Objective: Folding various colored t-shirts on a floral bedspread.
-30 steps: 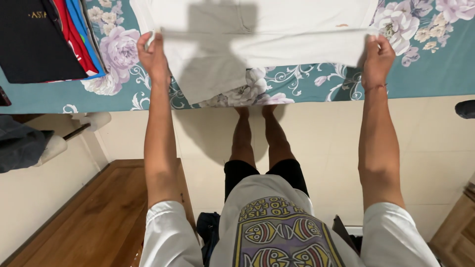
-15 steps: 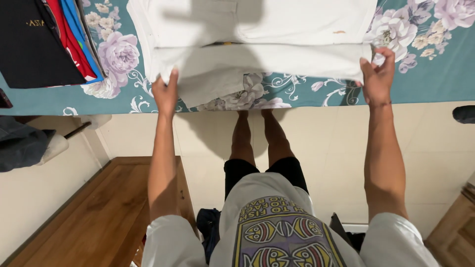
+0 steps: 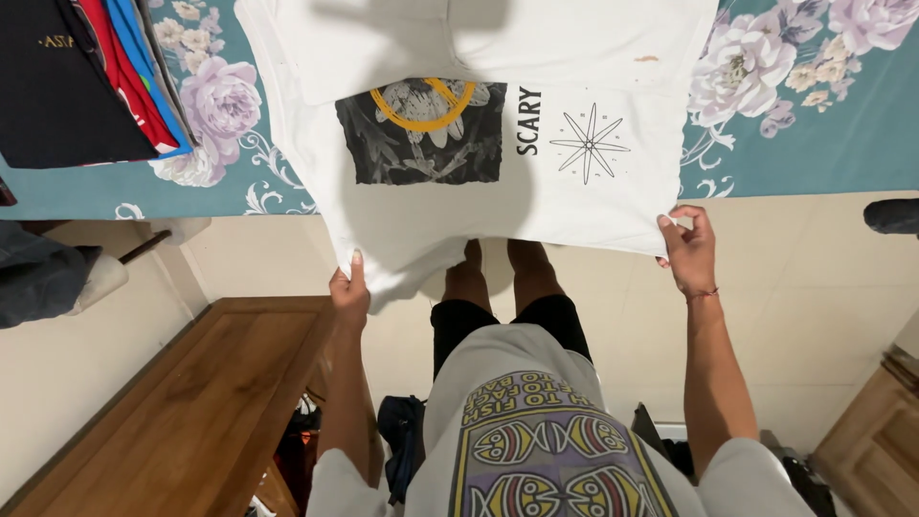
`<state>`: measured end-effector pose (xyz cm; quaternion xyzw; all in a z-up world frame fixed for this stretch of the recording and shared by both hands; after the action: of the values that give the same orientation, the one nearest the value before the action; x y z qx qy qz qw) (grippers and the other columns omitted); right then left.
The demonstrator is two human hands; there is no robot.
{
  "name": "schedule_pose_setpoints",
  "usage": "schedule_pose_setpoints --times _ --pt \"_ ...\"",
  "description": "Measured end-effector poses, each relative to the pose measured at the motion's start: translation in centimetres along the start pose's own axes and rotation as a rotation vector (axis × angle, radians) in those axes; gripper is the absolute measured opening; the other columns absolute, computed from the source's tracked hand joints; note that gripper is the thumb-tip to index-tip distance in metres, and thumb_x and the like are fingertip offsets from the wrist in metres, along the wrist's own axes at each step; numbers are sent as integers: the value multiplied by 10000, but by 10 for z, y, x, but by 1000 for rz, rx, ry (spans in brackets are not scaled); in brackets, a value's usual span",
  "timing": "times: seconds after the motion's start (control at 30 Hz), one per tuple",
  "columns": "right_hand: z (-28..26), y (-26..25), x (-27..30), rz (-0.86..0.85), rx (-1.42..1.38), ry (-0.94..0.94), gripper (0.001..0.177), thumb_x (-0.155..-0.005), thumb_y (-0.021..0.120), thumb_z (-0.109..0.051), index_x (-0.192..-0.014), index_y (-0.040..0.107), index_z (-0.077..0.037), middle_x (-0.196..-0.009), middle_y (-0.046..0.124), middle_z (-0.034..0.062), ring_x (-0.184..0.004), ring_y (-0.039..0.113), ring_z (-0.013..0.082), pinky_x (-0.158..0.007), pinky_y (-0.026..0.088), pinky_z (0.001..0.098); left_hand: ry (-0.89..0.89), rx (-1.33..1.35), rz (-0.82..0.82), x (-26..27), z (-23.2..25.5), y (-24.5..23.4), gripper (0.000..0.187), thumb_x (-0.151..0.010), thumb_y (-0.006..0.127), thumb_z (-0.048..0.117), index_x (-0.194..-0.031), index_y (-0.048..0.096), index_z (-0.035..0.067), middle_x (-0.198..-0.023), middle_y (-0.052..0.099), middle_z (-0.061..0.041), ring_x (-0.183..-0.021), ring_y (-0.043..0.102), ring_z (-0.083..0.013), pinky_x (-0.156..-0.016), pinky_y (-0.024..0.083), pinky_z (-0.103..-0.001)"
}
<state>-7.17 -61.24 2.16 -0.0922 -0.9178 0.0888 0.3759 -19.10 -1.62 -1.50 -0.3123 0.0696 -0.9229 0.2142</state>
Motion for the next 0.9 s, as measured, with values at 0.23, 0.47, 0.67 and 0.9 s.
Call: schedule_pose_setpoints --times 0.23,0.47,0.67,0.9 --pt "8 -11 -26 -121 12 -55 135 -1035 617 -33 -1125 701 23 -793 639 -5 -644 557 61 -586 482 226 -543 221 -140 -30 -92 -19 257 -969 666 241 -1112 672 27 -933 728 9 -813 650 -80 -704 529 -261" --pt "-22 -15 -76 -334 -99 -180 432 -899 593 124 -1309 704 45 -855 604 -27 -748 534 42 -661 432 181 -608 473 -352 -78 2 -5 459 -1029 601 312 -1351 560 -13 -1259 697 -138 -1110 709 -244 -950 603 -384" --pt "-92 19 -118 -115 88 -300 109 -992 721 -42 -1053 677 37 -836 657 17 -761 616 89 -649 460 224 -372 983 -475 -164 70 42 415 -1111 547 314 -1391 580 10 -1279 702 -135 -1154 696 -261 -1020 577 -392" --pt "-89 33 -186 270 581 -858 344 -940 847 -128 -797 582 39 -868 581 96 -736 564 222 -633 463 366 -375 672 -166 -214 108 105 402 -946 595 478 -959 557 77 -1081 791 -129 -1013 766 -298 -805 562 -389"
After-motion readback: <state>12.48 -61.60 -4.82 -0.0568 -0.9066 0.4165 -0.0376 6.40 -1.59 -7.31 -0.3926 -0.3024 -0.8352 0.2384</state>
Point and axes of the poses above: each hand's wrist, its own x-axis away from the middle knuckle, its own y-axis out of the palm, z = x × y, the point moved 6 cm from there along -x, towards the middle knuckle
